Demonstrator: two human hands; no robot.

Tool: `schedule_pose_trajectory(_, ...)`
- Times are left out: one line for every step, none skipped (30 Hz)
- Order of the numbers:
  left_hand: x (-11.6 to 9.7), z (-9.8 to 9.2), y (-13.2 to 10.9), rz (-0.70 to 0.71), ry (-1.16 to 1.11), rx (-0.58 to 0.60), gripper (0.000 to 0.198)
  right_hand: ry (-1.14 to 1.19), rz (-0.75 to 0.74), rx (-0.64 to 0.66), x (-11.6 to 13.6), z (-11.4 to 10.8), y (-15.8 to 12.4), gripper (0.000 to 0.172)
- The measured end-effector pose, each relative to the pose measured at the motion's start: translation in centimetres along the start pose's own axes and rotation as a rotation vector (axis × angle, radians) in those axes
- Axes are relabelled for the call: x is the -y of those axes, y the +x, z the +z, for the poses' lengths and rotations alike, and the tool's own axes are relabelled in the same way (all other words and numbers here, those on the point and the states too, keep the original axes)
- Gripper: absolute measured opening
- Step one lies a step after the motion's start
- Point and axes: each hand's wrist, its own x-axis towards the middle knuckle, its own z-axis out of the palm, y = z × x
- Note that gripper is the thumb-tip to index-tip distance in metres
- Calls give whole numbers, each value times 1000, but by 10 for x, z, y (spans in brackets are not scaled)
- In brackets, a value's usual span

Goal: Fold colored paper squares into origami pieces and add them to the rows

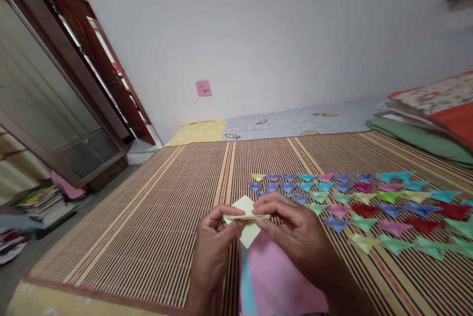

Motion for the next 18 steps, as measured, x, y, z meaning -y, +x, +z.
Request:
schedule_pose_trajectory(0,-1,0,3,8,12,15,11,-1,-10,-1,1,0,9)
schedule_pose_trajectory(1,-1,0,2,18,21,15,17,-4,-21,-1,2,0,11)
schedule_pose_trajectory(1,-2,-1,-4,30,27,15,18,-6,-33,-1,2,1,13)
schedule_pose_trajectory(2,-3,-1,-12,41,28,15,14,-6,-44,-1,3,1,14)
schedule_pose_trajectory(2,-3,-1,-21,47,26,15,10,-6,-54,0,4,1,15)
schedule_pose_trajectory(2,-3,-1,-29,48,24,16,5,-3,-62,0,5,1,16)
schedule_pose_trajectory(2,-2,-1,-34,42,21,16,4,4,-72,0,6,1,16)
schedule_pose_trajectory(2,-2,0,-37,30,17,16,8,13,-84,-1,7,1,17)
schedule_pose_trajectory(1,-1,0,-37,16,12,17,23,25,-101,-2,8,0,17)
schedule_pose_trajectory(1,1,0,-36,7,3,17,48,39,-118,-4,9,0,17)
schedule_pose_trajectory(1,2,0,-34,4,-10,18,85,58,-134,-6,10,1,17)
schedule_pose_trajectory(1,3,0,-31,6,-28,19,133,81,-146,-8,11,1,17)
schedule_pose_trajectory(1,4,0,-28,11,-49,21,184,107,-149,-10,11,1,16)
schedule_pose_trajectory(1,5,0,-25,19,-72,23,232,138,-144,-12,12,1,16)
schedule_pose_trajectory(1,7,0,-20,25,-96,24,270,172,-132,-13,11,1,16)
schedule_pose_trajectory(2,8,0,-13,32,-117,25,294,204,-118,-15,11,1,16)
schedule_pose_trajectory(2,9,-1,-6,38,-134,26,305,232,-105,-15,11,1,16)
schedule_pose_trajectory(2,9,-1,1,46,-144,26,304,251,-97,-16,10,1,17)
